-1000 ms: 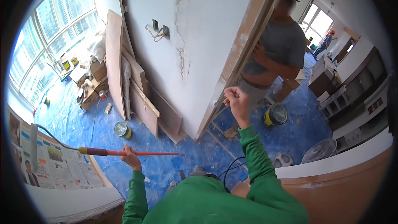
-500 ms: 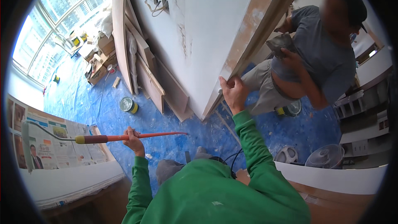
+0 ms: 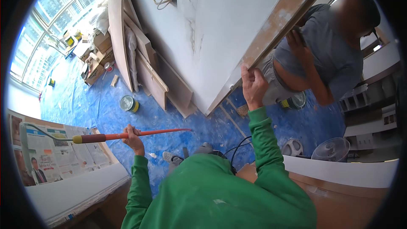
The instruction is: The person paints the ceiling of a room using a paint roller attached to a long extension pole. They dip the roller into a paint bucket and apply white paint to the ceiling surface. The person also briefly interacts with another person in the room.
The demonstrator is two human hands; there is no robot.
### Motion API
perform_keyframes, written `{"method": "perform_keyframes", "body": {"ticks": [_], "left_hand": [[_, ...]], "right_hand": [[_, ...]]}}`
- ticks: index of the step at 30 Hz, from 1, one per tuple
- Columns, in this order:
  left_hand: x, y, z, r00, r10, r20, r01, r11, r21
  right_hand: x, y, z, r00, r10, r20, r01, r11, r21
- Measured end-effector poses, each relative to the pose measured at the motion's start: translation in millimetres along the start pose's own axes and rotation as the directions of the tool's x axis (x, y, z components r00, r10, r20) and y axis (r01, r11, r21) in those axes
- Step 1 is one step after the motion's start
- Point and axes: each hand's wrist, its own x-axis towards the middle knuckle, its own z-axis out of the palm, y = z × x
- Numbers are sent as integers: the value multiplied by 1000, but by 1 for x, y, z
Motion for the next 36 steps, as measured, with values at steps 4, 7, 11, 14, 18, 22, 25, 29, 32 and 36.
{"method": "perform_keyframes", "body": {"ticks": [4, 7, 11, 14, 18, 22, 25, 29, 32, 36], "left_hand": [[8, -1, -5, 998, 8, 59, -8, 1000, 0], [15, -2, -8, 997, -12, 79, 16, 999, -42], [17, 1, -8, 997, -4, 79, 7, 999, -35], [21, 3, -15, 997, 3, 76, 2, 998, -61], [44, 22, -28, 1000, 29, 10, -28, 995, -93], [89, 59, -61, 989, 125, -75, -134, 982, -129], [118, 105, -96, 986, 89, -141, -112, 980, -166], [154, 152, -136, 979, 133, -153, -153, 980, -124], [182, 170, -165, 971, 163, -176, -179, 981, -75], [228, 181, -193, 957, 208, -202, -213, 977, -2]], "right_hand": [[-40, 33, 13, 995, 3, 96, 20, 971, -238], [-56, 40, 18, 984, 117, 136, -85, 972, -221], [-37, 23, 9, 988, 132, 84, -118, 980, -160], [-11, -8, -7, 993, 116, 22, -112, 986, -124], [-19, 1, 2, 993, 111, 45, -104, 984, -147], [-106, 28, 19, 903, 368, 223, -350, 930, -115], [-176, 29, 43, 527, 557, 641, -544, 801, -249], [-246, 26, 114, -73, 553, 830, -405, 744, -531], [-281, 9, 182, -230, 404, 885, -96, 896, -434], [-306, -65, 276, -428, 259, 866, 222, 959, -177]]}}
